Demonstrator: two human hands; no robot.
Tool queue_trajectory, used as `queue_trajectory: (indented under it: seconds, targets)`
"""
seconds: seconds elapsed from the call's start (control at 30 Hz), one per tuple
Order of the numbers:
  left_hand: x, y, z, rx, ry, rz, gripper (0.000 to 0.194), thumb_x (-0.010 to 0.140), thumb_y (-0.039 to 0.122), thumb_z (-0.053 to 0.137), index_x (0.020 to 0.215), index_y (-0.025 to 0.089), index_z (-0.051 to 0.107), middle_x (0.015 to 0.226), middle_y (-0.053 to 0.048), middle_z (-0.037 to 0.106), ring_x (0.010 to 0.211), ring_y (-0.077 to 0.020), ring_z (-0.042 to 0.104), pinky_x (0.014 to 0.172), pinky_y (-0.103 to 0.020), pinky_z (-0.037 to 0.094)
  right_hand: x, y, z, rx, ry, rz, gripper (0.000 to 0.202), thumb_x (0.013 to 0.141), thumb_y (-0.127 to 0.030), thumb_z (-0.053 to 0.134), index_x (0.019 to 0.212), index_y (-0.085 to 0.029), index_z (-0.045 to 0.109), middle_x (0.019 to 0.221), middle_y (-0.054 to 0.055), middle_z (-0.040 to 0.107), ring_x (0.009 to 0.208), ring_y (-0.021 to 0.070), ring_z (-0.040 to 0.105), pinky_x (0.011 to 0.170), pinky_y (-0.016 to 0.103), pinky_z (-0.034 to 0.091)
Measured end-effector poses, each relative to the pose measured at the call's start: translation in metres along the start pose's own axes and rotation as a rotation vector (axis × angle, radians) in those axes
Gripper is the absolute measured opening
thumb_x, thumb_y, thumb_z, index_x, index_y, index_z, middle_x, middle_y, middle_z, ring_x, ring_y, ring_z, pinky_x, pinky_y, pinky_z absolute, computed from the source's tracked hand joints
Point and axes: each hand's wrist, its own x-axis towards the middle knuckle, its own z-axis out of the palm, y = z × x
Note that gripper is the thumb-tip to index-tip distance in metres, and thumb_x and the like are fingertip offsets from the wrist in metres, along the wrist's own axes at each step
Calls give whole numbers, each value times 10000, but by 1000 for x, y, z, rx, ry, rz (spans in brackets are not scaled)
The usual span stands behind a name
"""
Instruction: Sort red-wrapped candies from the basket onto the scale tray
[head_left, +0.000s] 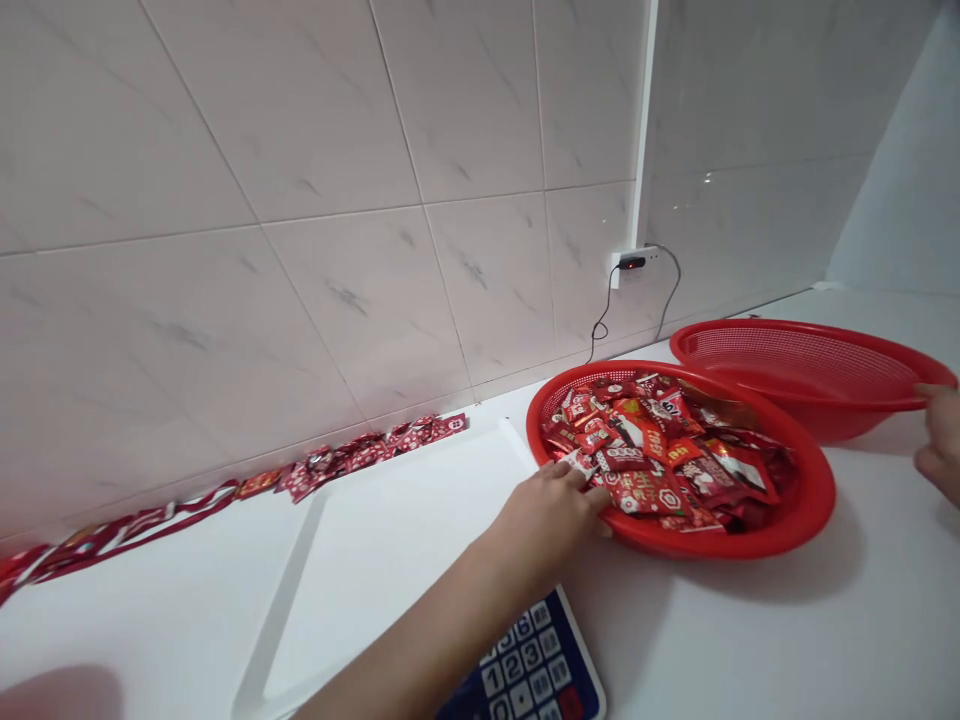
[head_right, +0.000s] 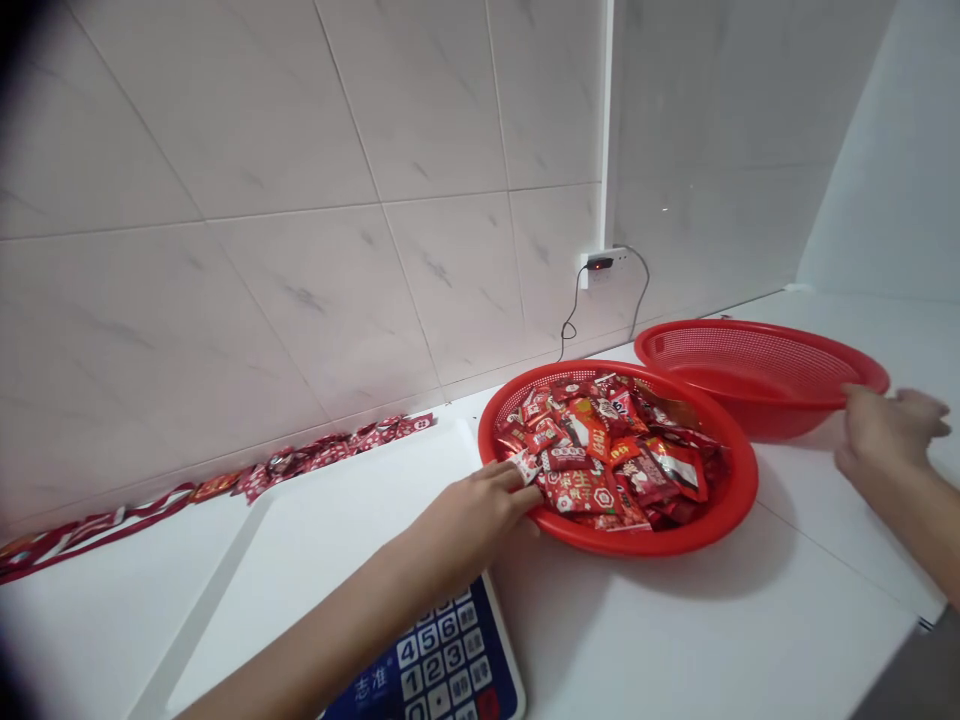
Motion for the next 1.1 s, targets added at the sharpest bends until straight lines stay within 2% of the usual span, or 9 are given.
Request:
queue_trajectory:
  seconds: [0.07,0.1,0.17,0.3,0.47,0.63,0.83,0.97,1.1]
  targets:
    - [5,-10,-2,-43,5,-9,156,957,134,596,1001,161,744,958,-79,765,989,-239,721,848,-324,556,-9,-27,3,98,-31,176,466,1018,-463,538,1344,-154,662,1418,269,603,1252,299,639,783,423,513]
    - [7,-15,-3,-61,10,-24,147,944,133,608,969,166,750,932,-71,768,944,-230,730,807,-308,556,-18,-43,3,170,-204,173,436,1002,-383,583,1365,-151,644,1405,260,622,1262,279,636,876,390,520]
    - [11,-22,-5,-87,30,-68,136,937,159,621,914,173,755,907,-64,774,855,-226,739,730,-300,551,-40,-78,8,174,-736,-19,365,980,-300,589,1309,-178,691,1396,207,649,1235,276,652,983,388,513]
    - [-2,-30,-15,-102,117,-174,150,934,163,621,955,180,768,1016,-97,792,880,-269,756,731,-348,565,-81,-135,42,-179,-1252,-500,584,862,-224,691,1442,-218,622,1382,149,675,1284,363,606,1070,494,478]
    - [-72,-35,-39,-137,263,-259,201,974,243,587,1059,254,769,1072,-59,804,921,-264,767,788,-374,594,-94,-163,86,-537,-1152,-605,763,778,50,599,1509,-165,558,1400,234,641,1353,454,533,966,519,522]
    - [-148,-41,-64,-307,474,-436,275,952,476,586,904,296,789,924,-22,830,781,-238,783,606,-273,590,-60,-157,73,-535,-1093,-550,536,883,-28,499,1348,-217,687,1291,147,726,1213,366,668,930,447,530]
    - [-157,-44,-66,-422,559,-562,289,941,502,591,936,288,786,981,-46,821,885,-257,778,691,-307,625,-71,-192,62,4,-879,-212,377,965,-331,577,1322,-230,645,1241,128,735,1163,349,680,903,434,546]
    - [-134,-49,-59,-516,595,-642,438,934,547,613,1280,284,667,1277,-85,744,1101,-281,735,821,-372,629,-121,-241,81,600,-1344,-5,308,873,-308,689,1147,-256,557,897,39,766,851,231,727,641,305,540]
    - [-129,-57,-53,-628,548,-597,257,958,433,588,1075,233,697,1040,-63,795,896,-229,763,711,-301,599,-150,-256,94,816,-1607,21,256,815,-214,740,994,-238,558,768,-39,702,753,139,648,695,258,476]
